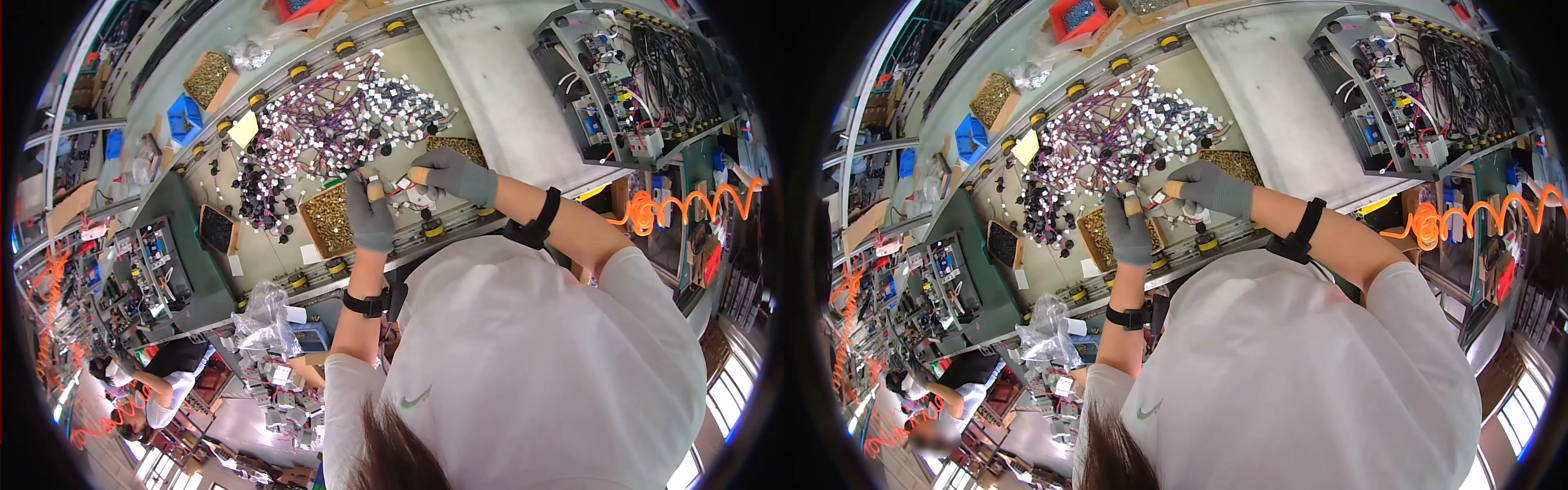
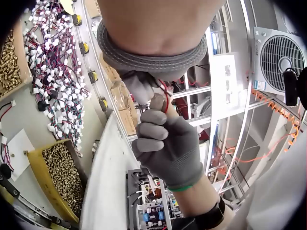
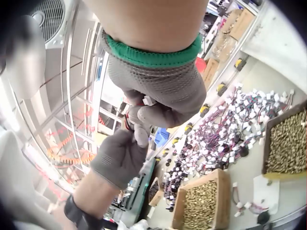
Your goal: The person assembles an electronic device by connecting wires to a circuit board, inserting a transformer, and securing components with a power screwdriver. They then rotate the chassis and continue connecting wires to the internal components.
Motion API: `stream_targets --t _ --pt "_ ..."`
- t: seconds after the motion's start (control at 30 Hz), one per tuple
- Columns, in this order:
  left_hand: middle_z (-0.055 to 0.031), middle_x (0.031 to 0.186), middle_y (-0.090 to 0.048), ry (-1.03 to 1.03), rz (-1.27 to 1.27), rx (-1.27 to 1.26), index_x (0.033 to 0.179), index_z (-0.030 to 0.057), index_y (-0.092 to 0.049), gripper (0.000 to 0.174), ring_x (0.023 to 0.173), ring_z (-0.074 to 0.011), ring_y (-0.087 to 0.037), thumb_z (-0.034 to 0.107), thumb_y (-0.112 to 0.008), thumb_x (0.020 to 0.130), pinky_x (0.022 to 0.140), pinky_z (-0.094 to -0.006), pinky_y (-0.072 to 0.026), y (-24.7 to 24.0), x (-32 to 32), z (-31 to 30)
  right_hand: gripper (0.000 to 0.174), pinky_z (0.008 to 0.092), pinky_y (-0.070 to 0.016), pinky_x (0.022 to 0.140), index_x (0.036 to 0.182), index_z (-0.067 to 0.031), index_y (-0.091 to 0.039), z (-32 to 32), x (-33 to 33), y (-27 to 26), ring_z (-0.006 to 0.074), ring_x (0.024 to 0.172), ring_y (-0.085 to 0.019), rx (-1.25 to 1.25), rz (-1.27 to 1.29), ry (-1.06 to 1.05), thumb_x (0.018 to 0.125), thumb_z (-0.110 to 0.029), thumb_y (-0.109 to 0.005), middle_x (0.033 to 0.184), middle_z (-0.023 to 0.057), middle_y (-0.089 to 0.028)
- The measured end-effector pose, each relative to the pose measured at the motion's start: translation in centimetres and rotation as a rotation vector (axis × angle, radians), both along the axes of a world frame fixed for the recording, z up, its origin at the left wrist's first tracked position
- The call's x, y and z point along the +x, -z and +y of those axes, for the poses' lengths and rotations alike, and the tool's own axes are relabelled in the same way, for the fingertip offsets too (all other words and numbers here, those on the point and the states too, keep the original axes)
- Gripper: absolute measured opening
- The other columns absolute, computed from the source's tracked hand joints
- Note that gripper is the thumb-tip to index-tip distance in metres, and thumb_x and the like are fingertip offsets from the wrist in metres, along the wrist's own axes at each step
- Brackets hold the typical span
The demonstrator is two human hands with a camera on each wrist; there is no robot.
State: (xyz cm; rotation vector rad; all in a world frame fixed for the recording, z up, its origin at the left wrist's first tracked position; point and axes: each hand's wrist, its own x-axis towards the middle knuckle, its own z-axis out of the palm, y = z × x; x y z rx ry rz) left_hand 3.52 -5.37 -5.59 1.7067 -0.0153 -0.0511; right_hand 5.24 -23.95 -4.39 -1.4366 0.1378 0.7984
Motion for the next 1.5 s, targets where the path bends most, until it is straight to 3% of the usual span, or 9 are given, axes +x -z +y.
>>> stream_targets --t 0.1,0.27,0.4,0.47,0.53,0.67,1.13,1.3,1.5 --pt "-0.0106 0.082 -0.055 0.033 -0.129 0.264 0.112 0.0001 -0.047 0.026 0.069 -0.0184 -0.055 0.005 -0.045 0.087 0.062 -0.0283 -0.0439 0.7 0.1 -0.2 0.023 0.0279 -0.0437 0.052 0.083 -0.0004 -0.064 0.6 -0.5 2.1 0.0113 0.055 -0.054 -0.278 -0.738 0.086 0.085 -0.022 -0.059 0.062 0.0055 -0.058" --pt "-0.0190 0.087 -0.060 0.127 -0.370 0.723 0.110 -0.0036 -0.049 0.033 0.075 -0.0313 -0.061 -0.002 -0.047 0.077 0.067 -0.0334 -0.0473 1.6 -1.6 0.3 0.030 0.0299 -0.0463 0.056 0.079 -0.0026 -0.069 0.1 0.8 1.3 0.0161 0.056 -0.057 -0.371 -0.049 0.003 0.080 -0.031 -0.060 0.063 0.0105 -0.062" --pt "-0.0145 0.087 -0.060 0.135 -0.604 0.431 0.102 -0.0014 -0.050 0.018 0.076 -0.0251 -0.060 0.000 -0.047 0.085 0.072 -0.0311 -0.0460 -0.9 -1.0 -0.7 0.027 0.0314 -0.0469 0.058 0.077 -0.0036 -0.068 0.9 0.0 5.8 0.0186 0.057 -0.058 -0.619 0.031 0.070 0.078 -0.029 -0.059 0.065 0.0122 -0.063" --pt "-0.0128 0.091 -0.060 0.019 -0.473 0.247 0.105 -0.0020 -0.048 0.018 0.081 -0.0210 -0.058 0.005 -0.044 0.089 0.077 -0.0299 -0.0446 -1.2 0.0 -1.1 0.032 0.0349 -0.0482 0.067 0.086 -0.0047 -0.068 1.1 -0.5 5.4 0.0247 0.071 -0.063 -0.395 0.070 0.136 0.079 -0.034 -0.056 0.076 0.0144 -0.065" --pt "-0.0124 0.093 -0.059 -0.137 -0.144 0.094 0.110 -0.0019 -0.044 0.022 0.084 -0.0181 -0.057 0.009 -0.041 0.091 0.078 -0.0306 -0.0448 0.2 1.8 -0.4 0.042 0.0380 -0.0459 0.081 0.102 -0.0057 -0.063 1.5 -0.3 7.8 0.0305 0.091 -0.061 -0.686 -0.322 -0.519 0.082 -0.040 -0.051 0.096 0.0168 -0.063" --pt "-0.0058 0.088 -0.054 -0.360 0.351 -0.345 0.122 0.0007 -0.036 0.033 0.076 -0.0131 -0.052 0.009 -0.041 0.090 0.070 -0.0271 -0.0446 6.6 5.2 1.8 0.046 0.0380 -0.0422 0.090 0.113 -0.0067 -0.058 0.3 -1.8 4.0 0.0316 0.103 -0.056 -0.750 -0.341 -0.339 0.084 -0.042 -0.049 0.110 0.0170 -0.058" --pt "-0.0113 0.110 -0.062 0.183 0.571 0.950 0.123 0.0157 -0.049 0.055 0.096 -0.0300 -0.062 0.024 -0.067 0.071 0.076 -0.0396 -0.0508 14.3 21.0 -3.5 0.031 0.0375 -0.0425 0.089 0.111 -0.0081 -0.057 -16.4 -11.3 -3.4 0.0320 0.102 -0.054 -1.346 -0.629 0.489 0.081 -0.014 -0.056 0.109 0.0150 -0.056" --pt "-0.0098 0.104 -0.064 0.307 0.540 1.265 0.110 0.0143 -0.055 0.038 0.097 -0.0268 -0.063 0.024 -0.065 0.075 0.077 -0.0392 -0.0516 15.3 22.5 -4.4 0.067 0.0424 -0.0341 0.100 0.130 -0.0114 -0.041 -21.2 -13.5 -7.1 0.0354 0.121 -0.037 -1.976 -0.504 0.559 0.066 0.002 -0.056 0.135 0.0148 -0.036" --pt "-0.0125 0.110 -0.062 0.202 0.702 1.183 0.110 0.0126 -0.060 0.038 0.101 -0.0289 -0.061 0.029 -0.062 0.076 0.079 -0.0400 -0.0501 13.9 23.3 -1.5 0.060 0.0403 -0.0370 0.099 0.115 -0.0087 -0.049 -29.8 -15.9 -8.5 0.0337 0.120 -0.042 -1.819 -0.502 0.197 0.060 0.009 -0.061 0.124 0.0094 -0.049"
